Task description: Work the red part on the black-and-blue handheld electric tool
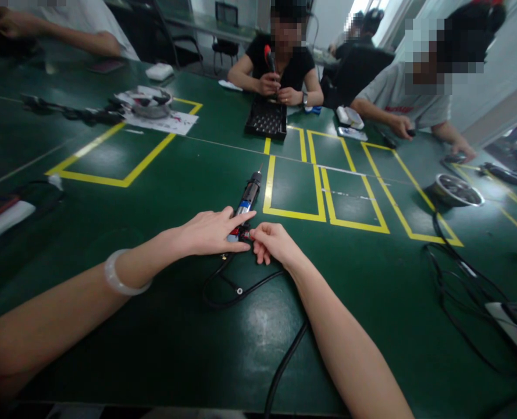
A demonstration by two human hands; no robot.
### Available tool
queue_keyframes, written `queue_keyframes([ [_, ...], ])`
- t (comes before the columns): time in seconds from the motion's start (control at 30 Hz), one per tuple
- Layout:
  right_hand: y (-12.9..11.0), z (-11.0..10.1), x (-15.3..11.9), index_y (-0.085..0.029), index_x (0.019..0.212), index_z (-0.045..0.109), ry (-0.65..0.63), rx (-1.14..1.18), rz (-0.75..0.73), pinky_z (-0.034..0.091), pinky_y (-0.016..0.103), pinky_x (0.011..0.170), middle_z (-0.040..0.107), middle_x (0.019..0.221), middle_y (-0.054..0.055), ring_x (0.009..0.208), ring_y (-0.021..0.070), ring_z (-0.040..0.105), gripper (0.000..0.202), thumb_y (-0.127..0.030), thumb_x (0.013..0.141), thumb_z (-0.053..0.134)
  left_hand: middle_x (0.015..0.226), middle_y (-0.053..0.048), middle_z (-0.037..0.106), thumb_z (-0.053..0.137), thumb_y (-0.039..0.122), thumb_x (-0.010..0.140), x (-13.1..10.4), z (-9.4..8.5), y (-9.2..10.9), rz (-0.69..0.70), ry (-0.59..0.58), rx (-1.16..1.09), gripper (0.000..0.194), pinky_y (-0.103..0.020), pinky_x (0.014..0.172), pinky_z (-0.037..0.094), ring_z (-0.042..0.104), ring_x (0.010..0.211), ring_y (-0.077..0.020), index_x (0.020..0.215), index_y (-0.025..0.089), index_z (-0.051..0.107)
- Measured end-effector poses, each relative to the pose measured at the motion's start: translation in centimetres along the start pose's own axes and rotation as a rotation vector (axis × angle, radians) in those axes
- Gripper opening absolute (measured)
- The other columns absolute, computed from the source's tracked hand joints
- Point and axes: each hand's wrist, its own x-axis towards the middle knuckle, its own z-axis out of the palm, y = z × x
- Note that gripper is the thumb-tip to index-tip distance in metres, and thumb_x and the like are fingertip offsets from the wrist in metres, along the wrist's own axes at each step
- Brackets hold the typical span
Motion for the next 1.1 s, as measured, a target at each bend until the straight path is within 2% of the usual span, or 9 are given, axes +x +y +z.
queue_keyframes([
  [0.37, 0.2, 0.3, 0.3, -0.019, 0.072, 0.048, 0.014, -0.068, 0.007, 0.035, 0.016, 0.029, 0.059, 0.048, -0.004, 0.034, 0.0090, 0.054, 0.029, -0.041, 0.086, 0.061, 0.129, -0.017, 0.055, 0.035, 0.079, 0.088, 0.0, 0.2, 0.2, -0.015, 0.010, 0.010, 0.086, -0.042, 0.085, 0.047, 0.065, 0.104, -0.0361, 0.161, 0.035, 0.024],
  [0.53, 0.2, 0.6, 0.4, -0.018, 0.068, 0.049, 0.029, -0.119, 0.004, 0.034, 0.015, 0.029, 0.058, 0.046, -0.004, 0.033, 0.0086, 0.053, 0.030, -0.038, 0.087, 0.061, 0.126, -0.019, 0.056, 0.030, 0.079, 0.089, 0.0, 0.4, 0.6, -0.031, 0.030, -0.002, 0.086, -0.044, 0.085, 0.048, 0.065, 0.103, -0.0370, 0.160, 0.032, 0.027],
  [0.9, 0.2, 0.4, 0.5, -0.018, 0.066, 0.051, 0.005, -0.158, -0.009, 0.037, 0.017, 0.030, 0.057, 0.046, -0.003, 0.034, 0.0101, 0.054, 0.036, -0.045, 0.088, 0.060, 0.118, -0.017, 0.060, 0.035, 0.064, 0.095, 0.0, 1.4, 1.8, -0.116, 0.150, 0.034, 0.072, -0.041, 0.079, 0.049, 0.068, 0.096, -0.0358, 0.158, 0.031, 0.030],
  [1.0, 0.5, 0.2, 0.6, -0.019, 0.067, 0.052, 0.131, -0.258, -0.076, 0.034, 0.018, 0.030, 0.055, 0.044, -0.003, 0.032, 0.0098, 0.052, 0.035, -0.045, 0.090, 0.056, 0.116, -0.017, 0.060, 0.035, 0.063, 0.095, -0.1, 1.4, 1.9, -0.125, 0.166, 0.042, 0.072, -0.041, 0.077, 0.049, 0.068, 0.094, -0.0362, 0.158, 0.030, 0.030],
  [1.1, 0.7, -0.3, 0.7, -0.018, 0.067, 0.053, 0.262, -0.349, -0.165, 0.028, 0.016, 0.031, 0.049, 0.038, -0.006, 0.028, 0.0069, 0.044, 0.034, -0.042, 0.091, 0.054, 0.114, -0.017, 0.061, 0.037, 0.061, 0.094, -0.1, 1.5, 2.0, -0.120, 0.181, 0.053, 0.072, -0.041, 0.075, 0.049, 0.069, 0.092, -0.0366, 0.158, 0.029, 0.031],
])
